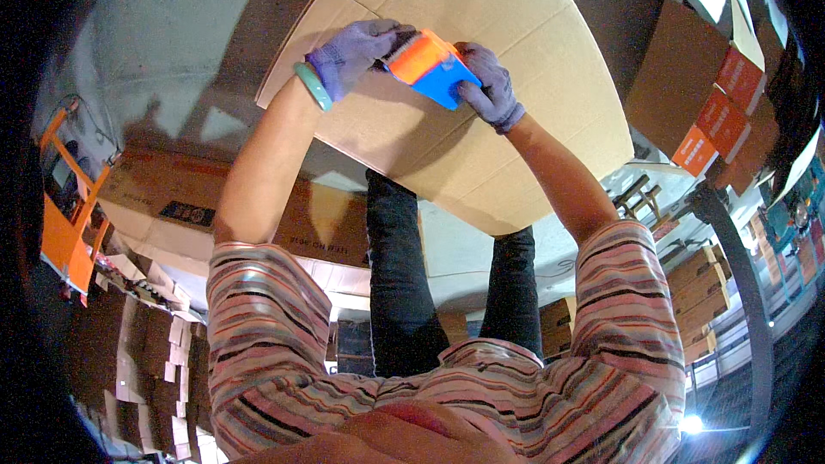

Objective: The person prepares a cardboard box, fills it with orange boxed items and small round containers, seals the box with a tape dispenser, and then plugs in an electrical cable.

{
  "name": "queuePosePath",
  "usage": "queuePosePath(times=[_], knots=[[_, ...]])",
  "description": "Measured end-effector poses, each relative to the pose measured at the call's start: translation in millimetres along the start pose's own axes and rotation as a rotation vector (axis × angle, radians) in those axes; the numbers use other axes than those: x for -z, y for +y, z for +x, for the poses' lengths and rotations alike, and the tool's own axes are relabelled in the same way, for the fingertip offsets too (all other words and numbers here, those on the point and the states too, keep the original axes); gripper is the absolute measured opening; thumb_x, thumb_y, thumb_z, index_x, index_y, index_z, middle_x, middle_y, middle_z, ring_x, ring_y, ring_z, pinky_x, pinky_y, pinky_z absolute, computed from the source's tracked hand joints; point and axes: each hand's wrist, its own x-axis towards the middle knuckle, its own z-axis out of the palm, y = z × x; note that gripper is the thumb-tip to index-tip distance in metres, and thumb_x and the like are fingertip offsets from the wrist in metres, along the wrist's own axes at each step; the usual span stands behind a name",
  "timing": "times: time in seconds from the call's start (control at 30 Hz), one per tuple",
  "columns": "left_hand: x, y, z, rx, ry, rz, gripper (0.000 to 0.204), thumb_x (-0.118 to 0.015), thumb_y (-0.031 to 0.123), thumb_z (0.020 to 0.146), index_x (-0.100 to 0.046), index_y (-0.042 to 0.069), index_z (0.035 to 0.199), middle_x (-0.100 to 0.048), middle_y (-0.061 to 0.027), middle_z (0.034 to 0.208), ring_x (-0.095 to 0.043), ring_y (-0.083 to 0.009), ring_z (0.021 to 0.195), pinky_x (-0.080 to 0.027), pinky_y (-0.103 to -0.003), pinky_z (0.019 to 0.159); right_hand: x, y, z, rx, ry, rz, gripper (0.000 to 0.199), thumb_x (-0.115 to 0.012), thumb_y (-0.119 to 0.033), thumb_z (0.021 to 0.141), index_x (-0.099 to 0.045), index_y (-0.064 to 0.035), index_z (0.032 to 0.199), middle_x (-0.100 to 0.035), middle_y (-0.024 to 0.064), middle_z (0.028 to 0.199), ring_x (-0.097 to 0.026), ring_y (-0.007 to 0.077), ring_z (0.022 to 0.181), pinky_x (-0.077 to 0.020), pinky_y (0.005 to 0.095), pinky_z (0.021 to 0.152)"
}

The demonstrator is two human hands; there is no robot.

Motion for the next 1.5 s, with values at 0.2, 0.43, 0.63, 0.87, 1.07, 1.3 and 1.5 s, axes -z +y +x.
queuePosePath(times=[0.2, 0.43, 0.63, 0.87, 1.07, 1.3, 1.5], knots=[[32, 13, 6, -0.112, 0.495, 0.645, 0.022, -0.054, 0.016, 0.088, -0.066, 0.003, 0.101, -0.068, -0.0104, 0.090, -0.061, -0.0131, 0.083, -0.048, -0.028, 0.078, -5, -26, 28, -0.275, -0.014, -0.036, 0.033, -0.065, -0.035, 0.077, -0.064, -0.0020, 0.078, -0.061, 0.0128, 0.073, -0.059, 0.0255, 0.072, -0.0449, 0.0353, 0.070], [175, 42, 42, 0.001, 0.797, 0.937, 0.036, -0.056, 0.037, 0.085, -0.065, 0.009, 0.107, -0.066, -0.0136, 0.103, -0.060, -0.0262, 0.099, -0.043, -0.036, 0.089, -17, -41, 58, -0.616, -0.004, 0.026, 0.048, -0.063, -0.053, 0.076, -0.067, -0.0044, 0.074, -0.059, 0.0120, 0.059, -0.060, 0.0212, 0.056, -0.0465, 0.0337, 0.055], [232, -12, 88, -0.165, 0.617, 0.952, 0.041, -0.053, 0.036, 0.087, -0.061, 0.007, 0.114, -0.061, -0.0135, 0.115, -0.057, -0.0259, 0.108, -0.040, -0.036, 0.095, -33, -52, 77, -0.741, -0.032, 0.031, 0.046, -0.063, -0.048, 0.078, -0.068, -0.0021, 0.081, -0.059, 0.0045, 0.062, -0.055, 0.0113, 0.059, -0.0445, 0.0272, 0.054], [127, 6, 89, 0.328, 0.856, 1.736, 0.052, -0.046, 0.030, 0.091, -0.037, 0.005, 0.135, -0.052, -0.0156, 0.128, -0.047, -0.0277, 0.120, -0.030, -0.041, 0.104, -21, -53, 74, -0.787, -0.016, 0.026, 0.056, -0.058, -0.061, 0.075, -0.069, -0.0061, 0.080, -0.062, 0.0098, 0.062, -0.061, 0.0197, 0.058, -0.0476, 0.0324, 0.057], [108, 19, 75, -0.077, 0.791, 1.176, 0.072, -0.048, 0.055, 0.084, -0.042, 0.001, 0.131, -0.050, -0.0204, 0.125, -0.046, -0.0336, 0.118, -0.035, -0.040, 0.100, -29, -55, 78, -0.774, -0.023, 0.018, 0.056, -0.059, -0.060, 0.074, -0.069, -0.0063, 0.085, -0.064, 0.0110, 0.067, -0.063, 0.0210, 0.062, -0.0491, 0.0331, 0.060], [110, 5, 69, 0.072, 0.615, 0.973, 0.086, -0.040, 0.071, 0.079, -0.049, -0.001, 0.125, -0.051, -0.0232, 0.124, -0.046, -0.0366, 0.119, -0.034, -0.043, 0.100, -17, -86, 82, -0.816, -0.174, -0.056, 0.062, -0.056, -0.063, 0.073, -0.068, -0.0054, 0.091, -0.066, 0.0154, 0.078, -0.064, 0.0272, 0.077, -0.0484, 0.0362, 0.072], [92, 6, 67, -0.090, 0.892, 1.282, 0.076, -0.043, 0.065, 0.081, -0.046, 0.006, 0.129, -0.047, -0.0177, 0.131, -0.042, -0.0343, 0.124, -0.029, -0.048, 0.102, 61, -73, -123, -0.702, -0.153, -0.129, 0.056, -0.057, -0.062, 0.073, -0.066, -0.0072, 0.081, -0.059, 0.0154, 0.071, -0.058, 0.0315, 0.072, -0.0463, 0.0400, 0.070]])
